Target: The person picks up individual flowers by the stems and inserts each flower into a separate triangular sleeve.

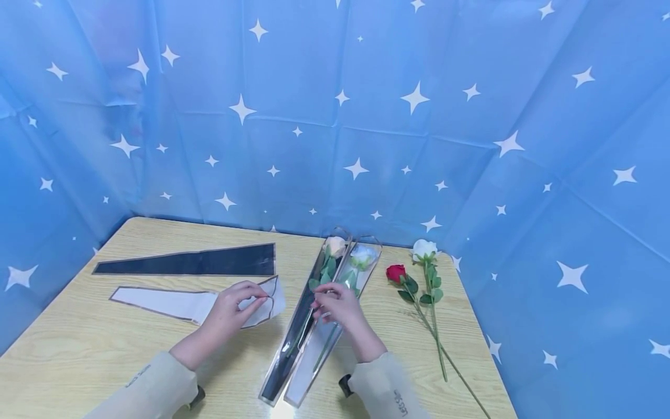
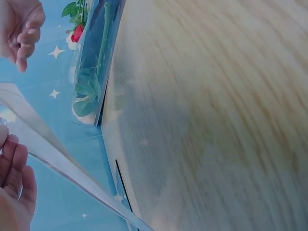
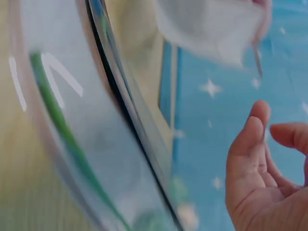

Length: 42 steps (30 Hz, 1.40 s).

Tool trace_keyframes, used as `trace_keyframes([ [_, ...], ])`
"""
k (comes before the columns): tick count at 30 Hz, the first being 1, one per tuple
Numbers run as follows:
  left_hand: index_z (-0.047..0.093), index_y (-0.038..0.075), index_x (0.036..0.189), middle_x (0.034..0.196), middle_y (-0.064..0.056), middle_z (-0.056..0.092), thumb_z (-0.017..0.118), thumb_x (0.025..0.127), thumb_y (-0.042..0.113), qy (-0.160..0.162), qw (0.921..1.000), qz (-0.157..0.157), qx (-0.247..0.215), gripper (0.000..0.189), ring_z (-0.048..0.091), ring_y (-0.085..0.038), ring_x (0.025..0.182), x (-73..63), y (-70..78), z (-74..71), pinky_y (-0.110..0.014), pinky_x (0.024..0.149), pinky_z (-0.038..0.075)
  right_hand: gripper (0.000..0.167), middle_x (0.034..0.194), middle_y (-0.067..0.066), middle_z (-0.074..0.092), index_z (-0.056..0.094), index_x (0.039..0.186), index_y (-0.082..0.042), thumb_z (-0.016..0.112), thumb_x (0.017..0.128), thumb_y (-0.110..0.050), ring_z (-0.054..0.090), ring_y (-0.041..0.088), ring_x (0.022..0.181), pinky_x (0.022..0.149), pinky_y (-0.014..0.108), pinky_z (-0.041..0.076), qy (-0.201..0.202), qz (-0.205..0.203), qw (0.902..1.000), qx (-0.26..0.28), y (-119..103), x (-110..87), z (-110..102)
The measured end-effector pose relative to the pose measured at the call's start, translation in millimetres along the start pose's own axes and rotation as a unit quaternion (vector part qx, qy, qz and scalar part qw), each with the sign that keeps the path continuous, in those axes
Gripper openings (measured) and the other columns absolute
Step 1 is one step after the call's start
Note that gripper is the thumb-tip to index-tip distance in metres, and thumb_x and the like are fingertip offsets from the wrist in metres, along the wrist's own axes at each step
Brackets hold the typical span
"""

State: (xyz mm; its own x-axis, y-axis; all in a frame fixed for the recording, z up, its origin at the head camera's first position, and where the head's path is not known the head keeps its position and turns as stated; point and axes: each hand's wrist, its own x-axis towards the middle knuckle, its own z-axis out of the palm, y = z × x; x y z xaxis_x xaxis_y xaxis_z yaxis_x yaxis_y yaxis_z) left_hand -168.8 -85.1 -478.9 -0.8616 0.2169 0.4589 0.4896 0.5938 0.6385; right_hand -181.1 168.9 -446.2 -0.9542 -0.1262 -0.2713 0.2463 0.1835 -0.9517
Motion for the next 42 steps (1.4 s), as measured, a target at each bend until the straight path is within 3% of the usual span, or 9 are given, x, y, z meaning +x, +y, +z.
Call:
trace_keyframes([
  [4, 0.072, 0.024, 0.09, 0.096, 0.012, 0.065, 0.068, 0.088, 0.019, -0.002, 0.9999, -0.01, -0.003, 0.007, 0.062, -0.007, 0.095, -1.1, -0.6, -0.1, -0.031, 0.082, 0.054, 0.031, 0.088, 0.016, 0.069, 0.055, 0.12, 0.004, 0.056, 0.093, -0.011, 0.067, 0.021, 0.07, 0.064, 0.038, 0.056, 0.041, -0.01, 0.9986, -0.03, 0.9, -2.4, -33.6],
  [8, 0.072, 0.025, 0.09, 0.096, 0.013, 0.065, 0.068, 0.088, 0.019, -0.004, 0.9998, -0.017, -0.005, 0.007, 0.062, -0.006, 0.095, -1.9, -1.4, 0.2, -0.031, 0.082, 0.054, 0.029, 0.097, 0.019, 0.067, 0.056, 0.119, 0.003, 0.055, 0.093, -0.01, 0.067, 0.024, 0.079, 0.069, 0.042, 0.056, 0.096, -0.034, 0.9874, -0.122, 10.1, -6.4, -72.2],
  [10, 0.072, 0.024, 0.09, 0.096, 0.012, 0.065, 0.068, 0.088, 0.019, -0.004, 0.9998, -0.018, -0.008, 0.007, 0.062, -0.007, 0.095, -2.1, -1.9, 0.2, -0.032, 0.082, 0.054, 0.027, 0.098, 0.017, 0.067, 0.058, 0.116, 0.002, 0.056, 0.093, -0.011, 0.066, 0.023, 0.081, 0.068, 0.038, 0.056, 0.131, -0.043, 0.9717, -0.191, 18.7, -7.6, -92.5],
  [15, 0.072, 0.023, 0.09, 0.095, 0.012, 0.066, 0.068, 0.088, 0.018, -0.002, 0.9999, -0.012, -0.008, 0.007, 0.062, -0.007, 0.094, -1.2, -3.3, 0.5, -0.031, 0.082, 0.054, 0.029, 0.105, 0.018, 0.063, 0.06, 0.115, 0.001, 0.053, 0.092, -0.015, 0.061, 0.027, 0.089, 0.067, 0.034, 0.05, 0.211, -0.018, 0.9203, -0.329, 43.4, -14.1, -139.6],
  [20, 0.072, 0.025, 0.09, 0.094, 0.014, 0.065, 0.068, 0.088, 0.02, -0.004, 0.9998, -0.015, -0.008, 0.007, 0.062, -0.005, 0.093, -1.6, -4.7, 1.8, -0.03, 0.081, 0.053, 0.032, 0.106, 0.024, 0.06, 0.057, 0.117, 0.006, 0.052, 0.091, -0.011, 0.059, 0.026, 0.08, 0.061, 0.035, 0.048, 0.217, 0.029, 0.8943, -0.391, 62.4, -28.6, -171.0],
  [27, 0.072, 0.027, 0.09, 0.093, 0.016, 0.064, 0.068, 0.088, 0.02, -0.004, 0.9997, -0.021, -0.014, 0.008, 0.062, -0.004, 0.092, -4.2, -4.4, 2.1, -0.03, 0.078, 0.054, 0.025, 0.083, 0.018, 0.063, 0.062, 0.104, 0.009, 0.053, 0.089, -0.007, 0.055, 0.021, 0.064, 0.052, 0.032, 0.043, 0.207, 0.066, 0.8781, -0.426, 77.4, -39.9, -188.8],
  [38, 0.072, 0.029, 0.091, 0.094, 0.019, 0.063, 0.069, 0.088, 0.021, -0.001, 0.9996, -0.022, -0.016, 0.009, 0.061, -0.003, 0.093, -5.1, -4.5, 0.7, -0.03, 0.078, 0.054, 0.021, 0.078, 0.016, 0.064, 0.069, 0.089, 0.003, 0.049, 0.088, -0.004, 0.05, 0.02, 0.057, 0.048, 0.031, 0.037, 0.211, 0.061, 0.8595, -0.461, 80.5, -36.9, -191.7],
  [42, 0.072, 0.029, 0.091, 0.094, 0.019, 0.063, 0.068, 0.088, 0.021, -0.006, 0.9994, -0.03, -0.017, 0.009, 0.061, -0.002, 0.093, -4.7, -3.5, 0.3, -0.03, 0.079, 0.054, 0.029, 0.059, 0.007, 0.052, 0.057, 0.062, -0.004, 0.046, 0.088, -0.001, 0.045, 0.018, 0.052, 0.045, 0.03, 0.034, 0.208, 0.073, 0.8482, -0.482, 79.3, -33.3, -190.4],
])
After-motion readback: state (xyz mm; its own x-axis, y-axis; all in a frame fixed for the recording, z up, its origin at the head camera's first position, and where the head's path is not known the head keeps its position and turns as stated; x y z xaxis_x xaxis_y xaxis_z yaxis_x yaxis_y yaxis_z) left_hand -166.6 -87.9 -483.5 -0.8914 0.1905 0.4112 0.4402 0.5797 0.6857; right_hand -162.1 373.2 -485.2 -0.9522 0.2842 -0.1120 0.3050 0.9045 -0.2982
